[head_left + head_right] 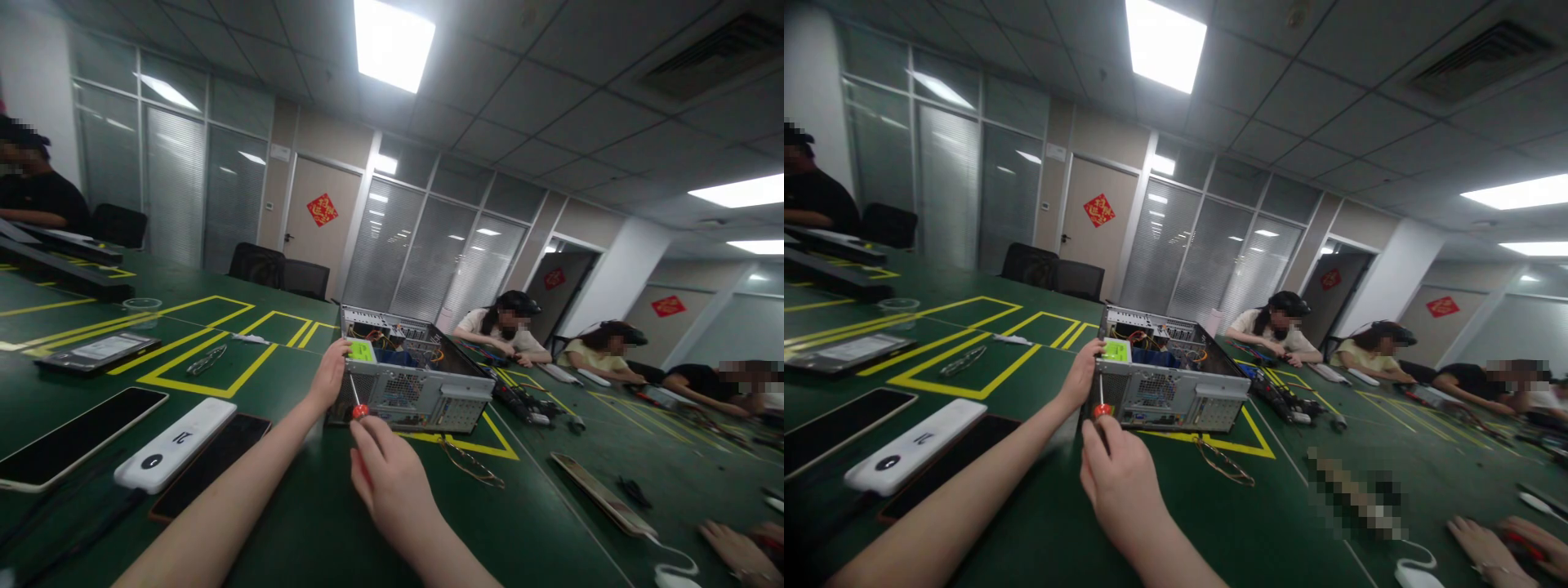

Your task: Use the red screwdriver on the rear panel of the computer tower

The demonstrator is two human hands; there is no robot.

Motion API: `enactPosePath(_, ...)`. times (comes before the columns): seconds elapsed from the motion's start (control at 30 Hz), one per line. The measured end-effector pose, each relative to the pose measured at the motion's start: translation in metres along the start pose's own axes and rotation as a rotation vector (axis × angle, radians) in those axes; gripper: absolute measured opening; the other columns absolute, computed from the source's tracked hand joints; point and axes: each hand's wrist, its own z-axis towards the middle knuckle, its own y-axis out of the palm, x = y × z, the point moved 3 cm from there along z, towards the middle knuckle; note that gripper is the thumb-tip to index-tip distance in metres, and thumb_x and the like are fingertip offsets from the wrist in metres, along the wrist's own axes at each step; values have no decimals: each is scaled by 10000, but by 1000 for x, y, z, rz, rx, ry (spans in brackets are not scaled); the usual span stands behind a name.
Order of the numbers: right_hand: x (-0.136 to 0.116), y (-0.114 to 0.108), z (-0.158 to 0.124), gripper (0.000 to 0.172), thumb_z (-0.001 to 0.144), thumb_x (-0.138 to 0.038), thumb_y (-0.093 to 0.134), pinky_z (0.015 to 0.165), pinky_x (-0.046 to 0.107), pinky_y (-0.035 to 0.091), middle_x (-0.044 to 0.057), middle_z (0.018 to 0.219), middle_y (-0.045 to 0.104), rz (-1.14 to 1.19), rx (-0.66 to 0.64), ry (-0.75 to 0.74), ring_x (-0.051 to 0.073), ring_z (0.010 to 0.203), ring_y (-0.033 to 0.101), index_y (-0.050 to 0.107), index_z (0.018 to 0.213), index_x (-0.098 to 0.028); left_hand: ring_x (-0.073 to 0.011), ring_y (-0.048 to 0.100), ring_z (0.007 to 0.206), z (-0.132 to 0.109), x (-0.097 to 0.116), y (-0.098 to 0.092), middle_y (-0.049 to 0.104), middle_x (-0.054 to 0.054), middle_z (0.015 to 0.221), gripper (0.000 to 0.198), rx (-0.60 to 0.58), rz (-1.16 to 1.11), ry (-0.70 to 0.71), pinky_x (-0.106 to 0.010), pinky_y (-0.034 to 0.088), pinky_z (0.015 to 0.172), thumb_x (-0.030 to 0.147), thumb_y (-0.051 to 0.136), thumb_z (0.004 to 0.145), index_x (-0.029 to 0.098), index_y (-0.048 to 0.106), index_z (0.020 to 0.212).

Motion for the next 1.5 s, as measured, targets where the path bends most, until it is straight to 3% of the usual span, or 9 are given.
enactPosePath(0.2, -7, 4, 1, 397, 817, -119, 645, 724, 366, 592, 162, 1179, 722, -86, -142, -111, 243, 861, 694, 655, 1213, -146, -238, 557, 1323, 0, 2, 0, 664, -112, 1277, 463, 1, -11, 7, -485, 423, 1172, 497, 266, 1049, 213, 627, 1102)
enactPosePath(0.37, 7, -8, 2, 485, 921, -335, 599, 644, 312, 593, 186, 1204, 709, -24, -119, 188, 228, 807, 728, 569, 1342, -96, -248, 559, 1324, 0, 1, 0, 667, -112, 1278, 462, 5, -28, -8, -489, 423, 1171, 512, 286, 1043, 219, 639, 1098)
enactPosePath(0.47, 12, -14, 3, 383, 975, -232, 468, 639, 299, 592, 156, 1062, 743, -31, -80, 257, 212, 761, 726, 591, 1308, -89, -253, 562, 1323, 0, 1, 1, 671, -112, 1272, 464, 12, -36, -10, -490, 427, 1168, 519, 290, 1040, 223, 641, 1103)
enactPosePath(0.73, -4, -18, 6, 387, 855, -85, 547, 747, 398, 606, 149, 1077, 723, -170, -21, 23, 260, 858, 682, 642, 1228, -128, -244, 558, 1324, -1, -1, 1, 667, -112, 1278, 461, 12, -28, -4, -487, 426, 1167, 509, 278, 1045, 220, 634, 1101)
enactPosePath(0.9, 4, -12, 4, 363, 938, -226, 553, 630, 302, 589, 175, 1123, 721, -77, 21, 100, 217, 802, 707, 605, 1266, -80, -242, 553, 1330, -1, -1, 1, 662, -113, 1287, 463, 10, -18, -8, -487, 416, 1175, 517, 278, 1044, 218, 626, 1106)
enactPosePath(1.0, 7, -10, 4, 357, 948, -165, 487, 613, 275, 573, 168, 1127, 723, -49, 61, 84, 185, 755, 711, 597, 1278, -84, -242, 554, 1331, 0, 0, 1, 660, -113, 1289, 463, 4, -21, -7, -485, 416, 1175, 518, 274, 1044, 222, 623, 1112)
enactPosePath(1.17, -1, -10, 5, 436, 874, -131, 536, 712, 363, 601, 172, 1176, 702, -101, 51, -14, 248, 884, 709, 598, 1305, -145, -242, 551, 1332, 0, 2, 0, 661, -112, 1288, 459, -1, -23, -3, -486, 415, 1174, 513, 275, 1043, 223, 625, 1104)
enactPosePath(1.37, 6, -14, 5, 434, 933, -251, 556, 651, 319, 603, 186, 1180, 705, -45, -2, 163, 235, 849, 724, 560, 1337, -93, -249, 550, 1334, 0, 0, 1, 666, -121, 1288, 464, 8, -20, -6, -500, 417, 1173, 498, 279, 1045, 213, 638, 1113)
enactPosePath(1.5, 8, -14, 5, 420, 928, -142, 471, 646, 295, 589, 170, 1187, 706, -30, 21, 108, 205, 815, 725, 565, 1335, -101, -249, 558, 1326, 0, -1, 2, 662, -121, 1297, 465, 1, -20, -7, -503, 416, 1174, 496, 275, 1046, 216, 640, 1113)
